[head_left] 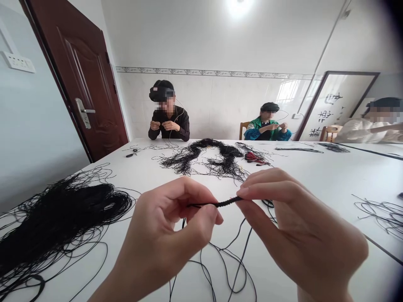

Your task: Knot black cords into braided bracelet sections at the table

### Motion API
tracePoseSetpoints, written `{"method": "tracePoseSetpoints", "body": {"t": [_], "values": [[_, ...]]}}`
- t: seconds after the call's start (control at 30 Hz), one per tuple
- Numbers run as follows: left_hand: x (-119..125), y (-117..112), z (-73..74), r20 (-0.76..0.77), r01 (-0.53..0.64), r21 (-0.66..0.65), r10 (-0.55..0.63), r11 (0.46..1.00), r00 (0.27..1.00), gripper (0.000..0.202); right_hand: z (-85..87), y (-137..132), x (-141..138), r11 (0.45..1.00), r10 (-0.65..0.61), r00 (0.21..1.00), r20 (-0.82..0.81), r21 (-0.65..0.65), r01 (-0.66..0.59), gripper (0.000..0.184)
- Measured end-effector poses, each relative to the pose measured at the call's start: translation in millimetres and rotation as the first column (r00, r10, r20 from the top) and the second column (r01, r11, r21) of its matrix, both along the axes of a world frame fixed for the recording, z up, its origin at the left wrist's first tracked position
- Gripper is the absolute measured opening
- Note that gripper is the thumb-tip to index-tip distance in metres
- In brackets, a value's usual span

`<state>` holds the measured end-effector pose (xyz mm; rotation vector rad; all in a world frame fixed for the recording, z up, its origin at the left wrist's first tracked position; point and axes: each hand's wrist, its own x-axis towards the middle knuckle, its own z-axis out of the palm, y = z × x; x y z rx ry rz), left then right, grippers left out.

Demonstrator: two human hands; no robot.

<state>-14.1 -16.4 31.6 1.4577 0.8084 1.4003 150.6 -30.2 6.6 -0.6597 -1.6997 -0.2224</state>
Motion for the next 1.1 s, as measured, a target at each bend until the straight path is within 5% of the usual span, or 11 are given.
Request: {"method": "tracePoseSetpoints", "body": {"t": [1.1], "values": [[-0.6,0.0,2.3,-0.088,-0.025,-0.002,0.025,1.0,0.996,0.011,0.3,-3.5,-2.9,0.999,-0.02,1.0,0.009,-0.027,0.02,0.026]]}}
